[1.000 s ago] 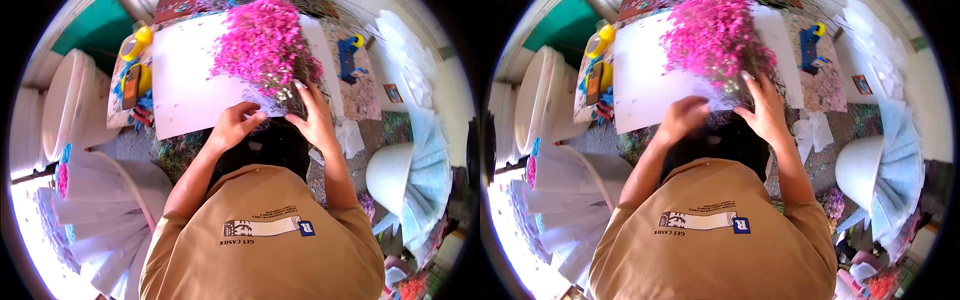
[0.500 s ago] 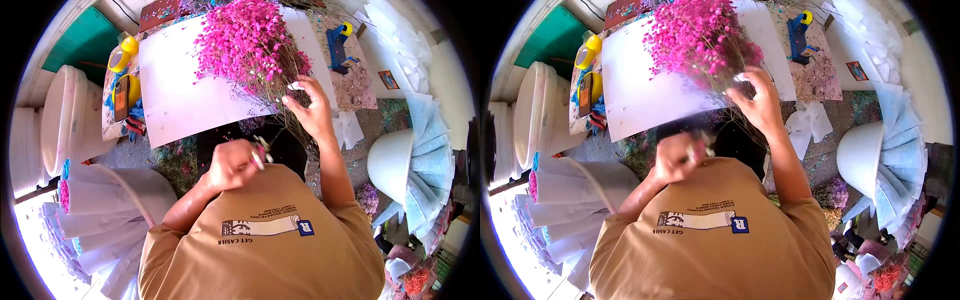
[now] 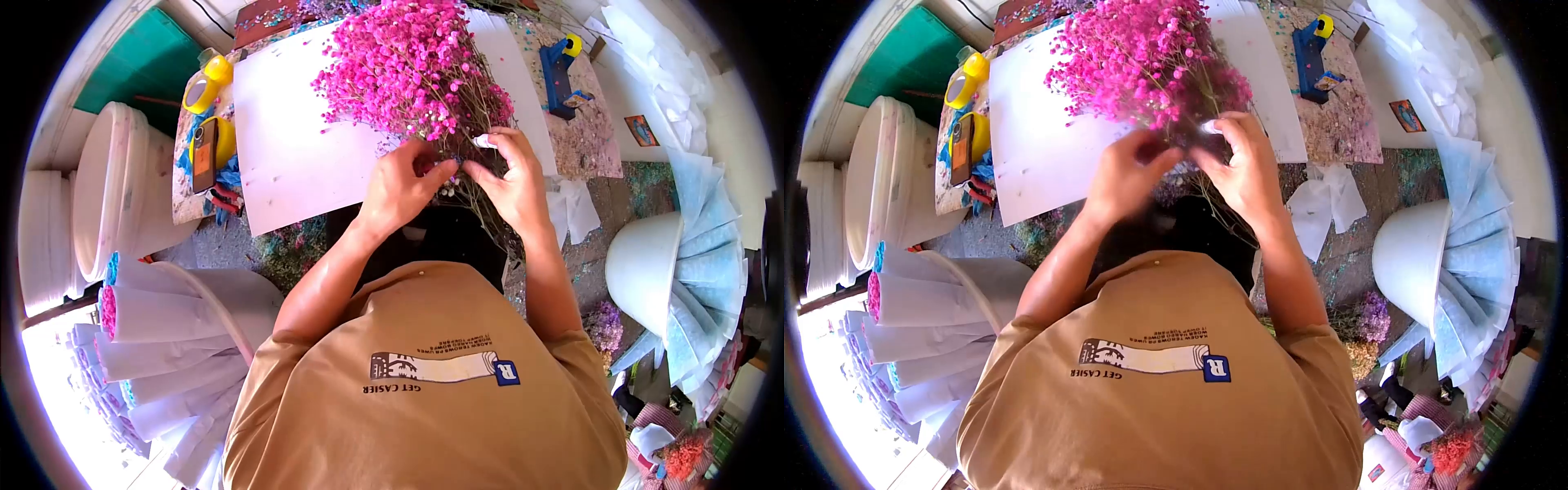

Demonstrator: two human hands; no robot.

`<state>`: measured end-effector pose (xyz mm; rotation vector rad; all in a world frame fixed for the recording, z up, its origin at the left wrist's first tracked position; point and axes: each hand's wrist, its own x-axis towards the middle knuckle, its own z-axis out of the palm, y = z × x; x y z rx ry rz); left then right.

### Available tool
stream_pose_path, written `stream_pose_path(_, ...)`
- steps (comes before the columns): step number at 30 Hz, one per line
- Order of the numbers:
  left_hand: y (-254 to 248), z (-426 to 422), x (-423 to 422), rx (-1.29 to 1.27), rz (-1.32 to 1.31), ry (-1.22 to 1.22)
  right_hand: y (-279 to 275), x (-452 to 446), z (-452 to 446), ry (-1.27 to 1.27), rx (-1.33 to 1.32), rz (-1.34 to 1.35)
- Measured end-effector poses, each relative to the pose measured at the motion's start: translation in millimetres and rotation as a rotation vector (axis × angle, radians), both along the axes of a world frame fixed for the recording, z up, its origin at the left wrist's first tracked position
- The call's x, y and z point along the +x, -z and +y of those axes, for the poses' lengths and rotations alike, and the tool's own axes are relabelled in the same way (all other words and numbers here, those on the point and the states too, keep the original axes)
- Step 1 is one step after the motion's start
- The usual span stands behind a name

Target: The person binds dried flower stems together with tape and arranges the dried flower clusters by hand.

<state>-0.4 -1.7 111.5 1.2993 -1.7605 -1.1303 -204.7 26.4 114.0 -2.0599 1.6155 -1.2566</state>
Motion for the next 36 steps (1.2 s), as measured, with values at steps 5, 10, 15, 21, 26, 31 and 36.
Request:
stream_pose_path(5, -21, 29, 13, -0.172, 0.080, 0.238, -6, 5, -7, 0.092, 0.060, 0.091)
stream_pose_path(10, -16, 60, 46, -0.451, 0.337, 0.432, 0, 4, -15, 0.133, 0.019, 0.083)
stream_pose_path(15, -17, 35, 50, 0.169, 0.295, -0.100, -2, 10, -13, 0.116, 0.091, 0.079)
stream_pose_path(21, -28, -10, 12, 0.109, 0.177, 0.031, -2, 12, -8, 0.101, -0.004, 0.145)
stream_pose_path(26, -30, 50, 29, -0.714, 0.181, 0.406, -7, -4, -8, 0.085, 0.098, -0.122)
stream_pose_path(31, -6, 56, 51, 0.361, 0.495, -0.106, 2, -14, -21, 0.041, 0.093, -0.019)
stream_pose_path(36, -6, 44, 40, 0.532, 0.696, -0.152, -10, -38, -13, -0.154, 0.218, -0.339)
